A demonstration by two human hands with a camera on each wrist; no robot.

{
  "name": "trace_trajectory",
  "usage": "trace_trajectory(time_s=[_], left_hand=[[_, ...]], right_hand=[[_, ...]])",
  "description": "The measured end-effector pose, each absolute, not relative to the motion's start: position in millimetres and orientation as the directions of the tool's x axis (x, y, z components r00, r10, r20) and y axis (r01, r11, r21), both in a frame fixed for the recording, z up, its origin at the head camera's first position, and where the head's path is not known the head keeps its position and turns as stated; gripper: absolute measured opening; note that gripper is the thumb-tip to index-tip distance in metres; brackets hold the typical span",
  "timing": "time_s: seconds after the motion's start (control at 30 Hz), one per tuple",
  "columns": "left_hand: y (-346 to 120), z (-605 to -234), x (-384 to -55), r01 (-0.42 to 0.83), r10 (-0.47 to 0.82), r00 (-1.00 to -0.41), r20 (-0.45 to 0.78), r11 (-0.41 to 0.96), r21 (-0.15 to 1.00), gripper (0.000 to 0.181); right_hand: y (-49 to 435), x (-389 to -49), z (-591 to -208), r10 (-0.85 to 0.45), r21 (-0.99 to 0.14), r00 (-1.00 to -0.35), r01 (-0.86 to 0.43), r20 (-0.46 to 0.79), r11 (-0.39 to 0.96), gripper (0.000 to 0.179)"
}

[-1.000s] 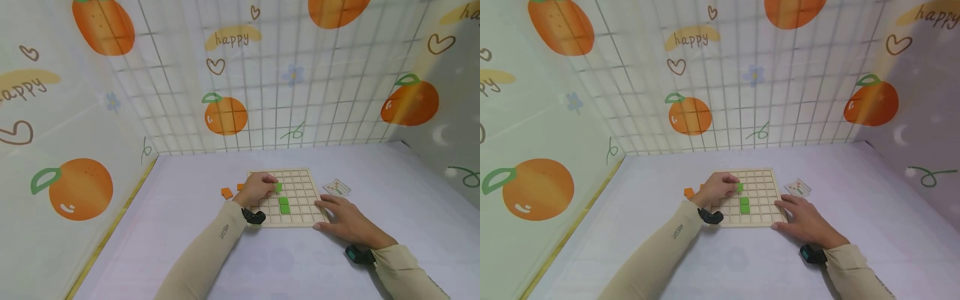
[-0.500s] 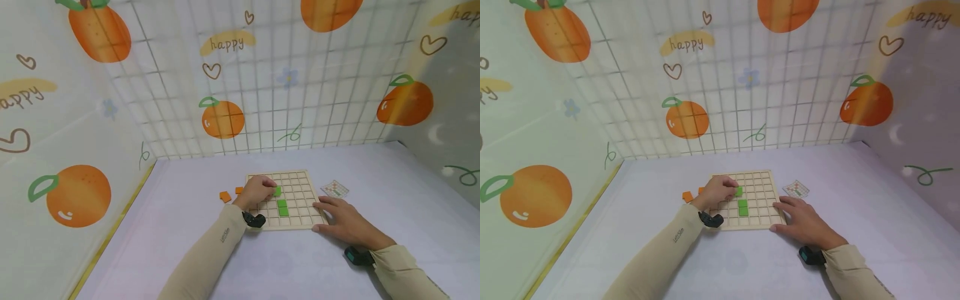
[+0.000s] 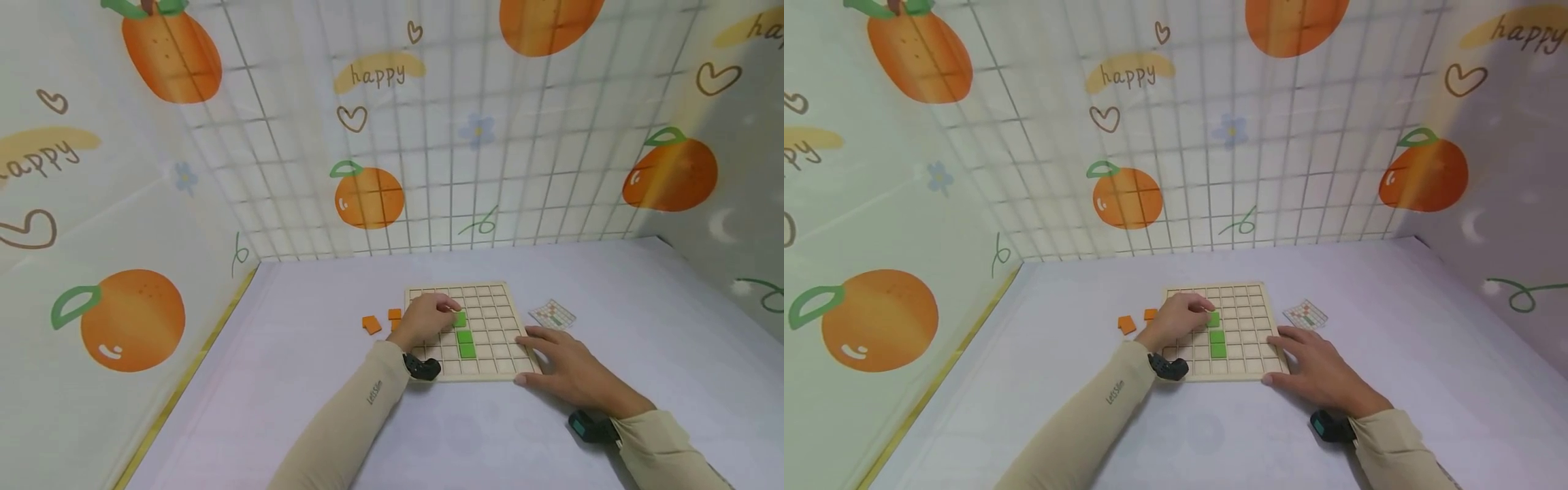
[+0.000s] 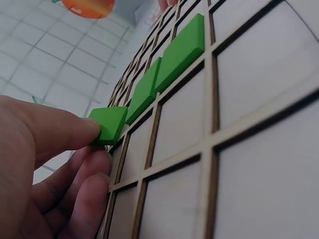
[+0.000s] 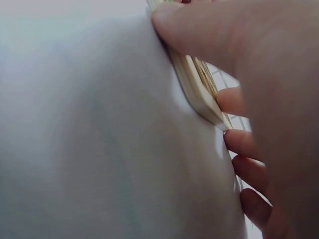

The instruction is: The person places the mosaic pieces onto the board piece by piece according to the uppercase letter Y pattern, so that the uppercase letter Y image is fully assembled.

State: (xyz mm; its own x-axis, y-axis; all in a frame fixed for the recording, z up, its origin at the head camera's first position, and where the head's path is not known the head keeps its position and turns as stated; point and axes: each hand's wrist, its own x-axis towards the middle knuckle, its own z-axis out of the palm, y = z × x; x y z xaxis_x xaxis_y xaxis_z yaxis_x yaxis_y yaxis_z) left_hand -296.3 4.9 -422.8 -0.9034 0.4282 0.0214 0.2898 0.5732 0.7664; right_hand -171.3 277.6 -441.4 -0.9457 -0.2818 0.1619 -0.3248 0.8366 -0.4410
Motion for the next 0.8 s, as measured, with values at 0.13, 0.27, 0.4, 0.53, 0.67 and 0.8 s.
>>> trace_trajectory(time_s=[0.13,0.27,0.4,0.53,0.67,0.8], left_hand=[[6,-424,-294,0.301,0.434,-0.901,0.02,0.592,0.748,0.016],[7,-427,-294,0.299,0.434,-0.901,0.015,0.597,0.744,0.015],[6,-431,-295,0.288,0.426,-0.905,0.009,0.596,0.75,0.012],[5,-432,-296,0.303,0.433,-0.901,0.02,0.596,0.744,0.012],[5,-431,-297,0.332,0.437,-0.898,0.039,0.62,0.711,0.015],[7,-430,-296,0.342,0.436,-0.899,0.04,0.644,0.684,0.017]], right_hand=[[278,-170,-442,-0.272,-0.441,-0.95,-0.311,0.152,0.842,0.078],[278,-168,-444,-0.265,-0.449,-0.952,-0.305,0.153,0.84,0.077],[277,-168,-446,-0.273,-0.449,-0.947,-0.32,0.167,0.834,0.076],[278,-169,-445,-0.274,-0.444,-0.946,-0.322,0.17,0.836,0.076],[278,-169,-442,-0.275,-0.447,-0.947,-0.32,0.164,0.835,0.078],[278,-169,-440,-0.274,-0.446,-0.949,-0.317,0.159,0.837,0.079]])
